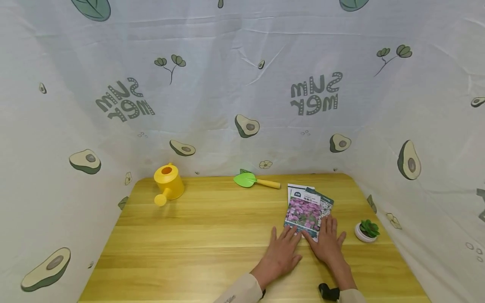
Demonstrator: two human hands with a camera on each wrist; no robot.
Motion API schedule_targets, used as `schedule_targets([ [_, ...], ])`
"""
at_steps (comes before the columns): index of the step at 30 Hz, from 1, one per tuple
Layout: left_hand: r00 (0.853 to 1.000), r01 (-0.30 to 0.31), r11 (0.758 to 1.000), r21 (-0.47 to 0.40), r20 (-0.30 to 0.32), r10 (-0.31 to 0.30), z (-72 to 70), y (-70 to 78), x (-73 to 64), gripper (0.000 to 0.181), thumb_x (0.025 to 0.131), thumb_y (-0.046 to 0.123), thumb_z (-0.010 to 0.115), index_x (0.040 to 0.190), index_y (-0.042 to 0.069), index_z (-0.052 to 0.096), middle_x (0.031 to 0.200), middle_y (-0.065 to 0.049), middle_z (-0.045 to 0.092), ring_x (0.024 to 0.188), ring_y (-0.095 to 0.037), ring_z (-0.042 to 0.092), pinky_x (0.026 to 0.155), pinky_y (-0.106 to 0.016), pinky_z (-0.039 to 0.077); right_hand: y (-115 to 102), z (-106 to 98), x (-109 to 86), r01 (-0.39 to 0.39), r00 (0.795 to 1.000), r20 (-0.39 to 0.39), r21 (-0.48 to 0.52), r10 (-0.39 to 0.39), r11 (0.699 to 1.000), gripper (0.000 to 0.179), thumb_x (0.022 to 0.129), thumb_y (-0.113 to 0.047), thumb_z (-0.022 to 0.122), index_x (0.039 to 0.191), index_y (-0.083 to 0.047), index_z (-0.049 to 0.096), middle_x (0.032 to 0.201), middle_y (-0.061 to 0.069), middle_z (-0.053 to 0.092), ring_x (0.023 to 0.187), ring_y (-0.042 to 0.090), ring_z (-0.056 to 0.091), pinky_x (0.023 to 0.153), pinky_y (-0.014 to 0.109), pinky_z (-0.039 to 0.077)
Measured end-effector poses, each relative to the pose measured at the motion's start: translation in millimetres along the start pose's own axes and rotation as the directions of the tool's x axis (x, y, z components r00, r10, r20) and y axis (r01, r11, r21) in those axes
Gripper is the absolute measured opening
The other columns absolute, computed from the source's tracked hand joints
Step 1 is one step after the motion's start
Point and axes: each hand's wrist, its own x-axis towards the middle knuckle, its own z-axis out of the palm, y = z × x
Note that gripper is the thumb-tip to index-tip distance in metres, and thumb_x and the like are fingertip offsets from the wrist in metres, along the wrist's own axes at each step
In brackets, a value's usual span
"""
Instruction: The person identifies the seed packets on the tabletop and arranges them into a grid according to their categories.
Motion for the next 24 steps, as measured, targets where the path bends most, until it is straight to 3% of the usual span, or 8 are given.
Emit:
schedule_targets([
  [8, 1.0, 0.005, 1.0, -0.001, 0.001, -0.005, -4.5, -1.2, -13.5, 0.067, 0.106, 0.061, 0.057, 0.163, 0.028, 0.044, 0.172, 0.009, 0.04, 0.157, -0.013, 0.039, 0.12, -0.048, 0.045, 3.9, 4.1, 0.1, 0.032, 0.999, -0.035, 0.05, -0.03, 0.998, 0.102, 0.112, -0.054, 0.047, 0.16, 0.024, 0.003, 0.169, 0.045, -0.01, 0.158, 0.061, -0.012, 0.113, 0.086, -0.017],
  [18, 0.995, 0.038, 0.993, 0.116, 0.091, -0.048, -9.1, 6.8, -24.3, 0.071, 0.106, 0.07, 0.048, 0.163, 0.028, 0.048, 0.172, 0.013, 0.037, 0.155, -0.007, 0.039, 0.115, -0.038, 0.049, 13.6, 11.9, 0.6, 0.095, 0.991, -0.102, 0.115, -0.083, 0.989, 0.103, 0.112, -0.063, 0.035, 0.16, 0.023, 0.006, 0.17, 0.044, -0.009, 0.159, 0.058, -0.016, 0.111, 0.086, -0.02],
  [24, 0.996, 0.031, 0.986, 0.163, 0.078, -0.044, -8.2, 7.3, -26.6, 0.071, 0.105, 0.071, 0.049, 0.16, 0.025, 0.054, 0.167, 0.012, 0.044, 0.148, -0.007, 0.046, 0.106, -0.034, 0.053, 4.7, 5.0, 0.2, 0.047, 0.998, -0.036, 0.055, -0.045, 0.997, 0.095, 0.114, -0.052, 0.039, 0.159, 0.025, 0.005, 0.169, 0.045, -0.009, 0.158, 0.061, -0.012, 0.113, 0.086, -0.018],
])
